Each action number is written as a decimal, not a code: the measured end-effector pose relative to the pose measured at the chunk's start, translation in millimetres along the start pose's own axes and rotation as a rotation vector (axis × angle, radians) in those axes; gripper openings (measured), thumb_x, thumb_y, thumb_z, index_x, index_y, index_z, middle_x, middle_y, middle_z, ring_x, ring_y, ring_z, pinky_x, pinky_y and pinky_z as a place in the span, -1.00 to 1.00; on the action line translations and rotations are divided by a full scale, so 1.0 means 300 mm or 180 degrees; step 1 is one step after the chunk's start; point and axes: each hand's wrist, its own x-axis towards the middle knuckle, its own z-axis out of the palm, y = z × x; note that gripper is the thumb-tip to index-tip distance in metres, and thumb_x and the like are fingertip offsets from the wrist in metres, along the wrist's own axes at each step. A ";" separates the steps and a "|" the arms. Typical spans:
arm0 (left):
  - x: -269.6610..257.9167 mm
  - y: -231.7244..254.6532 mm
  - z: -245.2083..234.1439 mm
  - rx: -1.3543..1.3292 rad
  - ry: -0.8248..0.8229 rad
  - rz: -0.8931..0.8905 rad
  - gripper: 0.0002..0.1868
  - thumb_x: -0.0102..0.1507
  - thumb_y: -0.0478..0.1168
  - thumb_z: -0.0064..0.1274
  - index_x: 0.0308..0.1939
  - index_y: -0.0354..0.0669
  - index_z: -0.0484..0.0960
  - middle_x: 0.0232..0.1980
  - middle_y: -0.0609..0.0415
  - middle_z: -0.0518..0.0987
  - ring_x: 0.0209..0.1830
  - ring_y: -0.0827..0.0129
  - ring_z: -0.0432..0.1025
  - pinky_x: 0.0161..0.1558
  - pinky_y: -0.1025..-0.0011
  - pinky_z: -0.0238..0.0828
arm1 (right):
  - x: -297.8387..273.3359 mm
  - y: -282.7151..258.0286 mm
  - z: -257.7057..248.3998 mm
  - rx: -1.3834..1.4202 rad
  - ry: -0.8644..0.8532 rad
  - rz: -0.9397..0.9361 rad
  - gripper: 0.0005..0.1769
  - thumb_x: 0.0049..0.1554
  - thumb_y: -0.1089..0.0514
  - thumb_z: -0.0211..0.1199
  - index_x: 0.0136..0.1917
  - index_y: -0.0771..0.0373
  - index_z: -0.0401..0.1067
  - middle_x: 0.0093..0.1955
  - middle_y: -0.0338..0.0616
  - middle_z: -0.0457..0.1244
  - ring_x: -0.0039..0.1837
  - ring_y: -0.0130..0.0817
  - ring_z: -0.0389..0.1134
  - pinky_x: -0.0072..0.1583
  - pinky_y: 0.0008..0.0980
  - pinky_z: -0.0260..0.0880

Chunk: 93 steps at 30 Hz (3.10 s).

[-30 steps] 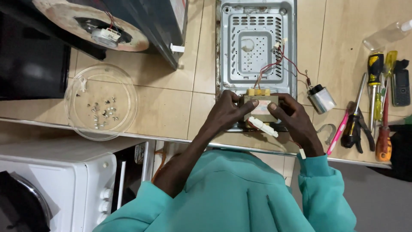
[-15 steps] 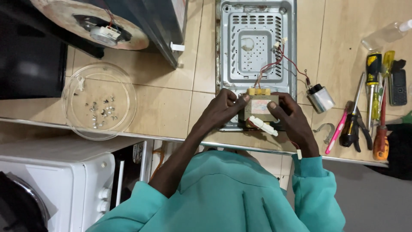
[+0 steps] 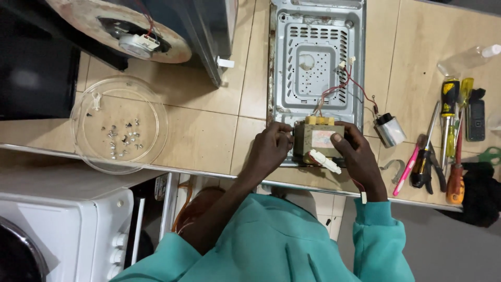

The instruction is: Disassembling a microwave oven to inspect and remove internal components such as the transformer and capacitor for repair.

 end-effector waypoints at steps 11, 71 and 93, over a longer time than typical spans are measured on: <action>-0.022 0.043 0.011 -0.0021 0.0360 -0.0083 -0.72 0.39 -0.33 -0.16 0.13 -0.32 0.55 -0.04 -0.36 0.69 -0.16 0.01 0.66 -0.18 0.13 0.66 | 0.009 0.041 0.011 0.0169 0.0125 -0.0003 -0.35 0.26 -0.16 0.17 0.48 0.21 0.29 0.29 0.23 0.25 0.36 0.03 0.24 0.29 0.17 0.26; 0.130 0.125 0.078 0.0700 0.0060 -0.1674 -0.27 0.14 0.40 0.27 -0.07 -0.11 0.38 -0.29 -0.01 0.45 -0.26 0.22 0.44 -0.15 0.30 0.31 | 0.120 0.127 -0.112 0.0257 0.0033 -0.0208 -0.56 0.17 -0.10 0.42 -0.03 0.23 0.29 -0.24 0.00 0.29 -0.12 -0.18 0.32 -0.04 -0.18 0.36; 0.302 0.371 0.030 0.1256 -0.1665 -0.0405 -0.45 0.04 0.16 0.22 -0.11 -0.09 0.45 -0.25 -0.01 0.47 -0.15 0.06 0.47 0.01 0.17 0.35 | -0.050 -0.133 0.003 0.0773 0.0529 0.0753 -0.24 0.05 -0.17 0.45 0.39 0.23 0.35 -0.26 -0.05 0.25 -0.24 -0.42 0.20 -0.14 -0.38 0.29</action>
